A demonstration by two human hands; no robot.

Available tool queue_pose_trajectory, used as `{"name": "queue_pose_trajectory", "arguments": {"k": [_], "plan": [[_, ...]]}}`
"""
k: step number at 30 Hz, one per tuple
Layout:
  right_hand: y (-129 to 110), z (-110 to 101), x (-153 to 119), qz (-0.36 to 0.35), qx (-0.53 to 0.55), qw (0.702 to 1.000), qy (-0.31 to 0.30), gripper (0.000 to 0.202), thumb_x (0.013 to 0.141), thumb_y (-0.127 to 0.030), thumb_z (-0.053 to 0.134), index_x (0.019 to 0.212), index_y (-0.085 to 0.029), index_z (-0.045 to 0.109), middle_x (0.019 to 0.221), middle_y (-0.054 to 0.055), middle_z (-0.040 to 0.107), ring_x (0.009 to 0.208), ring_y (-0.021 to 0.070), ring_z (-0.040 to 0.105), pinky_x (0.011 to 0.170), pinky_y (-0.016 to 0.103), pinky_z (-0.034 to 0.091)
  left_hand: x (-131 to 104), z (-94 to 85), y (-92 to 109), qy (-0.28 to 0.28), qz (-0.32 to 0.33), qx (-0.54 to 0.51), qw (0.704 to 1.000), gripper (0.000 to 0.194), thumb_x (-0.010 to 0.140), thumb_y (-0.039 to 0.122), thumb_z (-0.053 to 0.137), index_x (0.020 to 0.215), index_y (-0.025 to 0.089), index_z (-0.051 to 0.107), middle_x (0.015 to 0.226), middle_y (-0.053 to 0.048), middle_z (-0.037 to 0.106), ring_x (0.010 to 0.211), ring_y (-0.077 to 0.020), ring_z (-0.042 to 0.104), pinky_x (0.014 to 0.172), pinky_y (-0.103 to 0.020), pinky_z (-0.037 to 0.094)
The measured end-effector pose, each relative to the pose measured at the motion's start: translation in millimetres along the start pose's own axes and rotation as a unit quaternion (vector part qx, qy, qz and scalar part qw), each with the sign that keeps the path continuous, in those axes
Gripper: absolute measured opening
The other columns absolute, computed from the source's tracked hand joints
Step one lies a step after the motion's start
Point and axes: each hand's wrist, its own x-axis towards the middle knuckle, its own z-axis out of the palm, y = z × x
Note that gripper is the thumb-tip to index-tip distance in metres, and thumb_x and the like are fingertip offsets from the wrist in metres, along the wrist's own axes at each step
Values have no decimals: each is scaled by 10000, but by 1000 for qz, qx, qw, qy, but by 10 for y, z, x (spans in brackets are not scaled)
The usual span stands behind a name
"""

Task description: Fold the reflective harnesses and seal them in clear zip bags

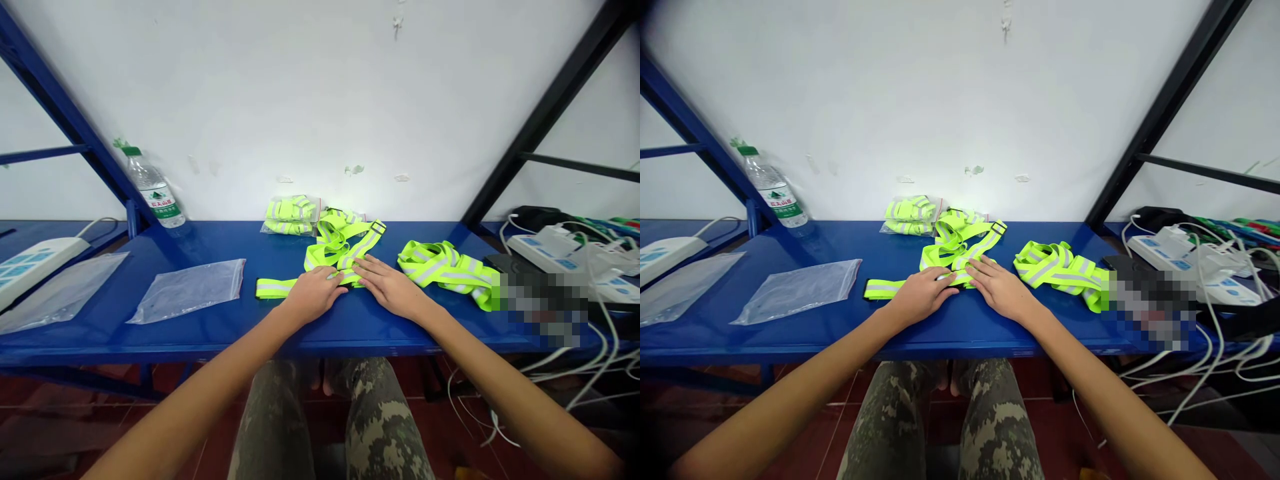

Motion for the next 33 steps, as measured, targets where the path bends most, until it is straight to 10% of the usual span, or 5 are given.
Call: {"name": "queue_pose_trajectory", "arguments": {"k": [13,20,25,30,33], "plan": [[-169,17,124,17,11,999,-27,392,997,-248,426,1352,-227,591,1414,66,559,1326,275,514,1080,511,437,-23,-124,-89,6,-53,-34,998,552,896,418,591,1378,162,509,1391,-152,534,1289,-294,486,1050,-424,446],[-169,2,126,-9,1,1000,-29,430,1002,-208,386,1406,-239,529,1416,83,562,1272,255,557,1046,490,451,-202,-687,-501,-256,-194,-18,947,1077,666,586,735,1542,172,264,1489,-232,430,1328,-410,457,1016,-508,445],[-197,-20,166,-30,-28,998,-40,461,951,-123,419,1375,-234,564,1398,113,561,1239,269,553,1010,469,461,-170,-843,-692,-319,-243,-58,914,818,684,384,733,1426,197,444,1194,-162,680,1015,-313,684,802,-377,559],[-198,-29,188,-34,-45,997,-50,456,943,-132,432,1361,-237,579,1397,107,555,1213,289,552,956,450,477,14,-888,-557,-175,-343,-318,866,624,762,331,719,1314,144,497,801,-55,702,668,-193,693,603,-293,562],[-198,-38,191,-38,-44,997,-48,459,945,-130,427,1367,-236,574,1383,108,561,1215,279,546,959,435,471,197,-747,-375,-25,-292,-338,894,555,727,355,772,1200,136,583,888,-66,703,804,-212,694,734,-340,567]]}}
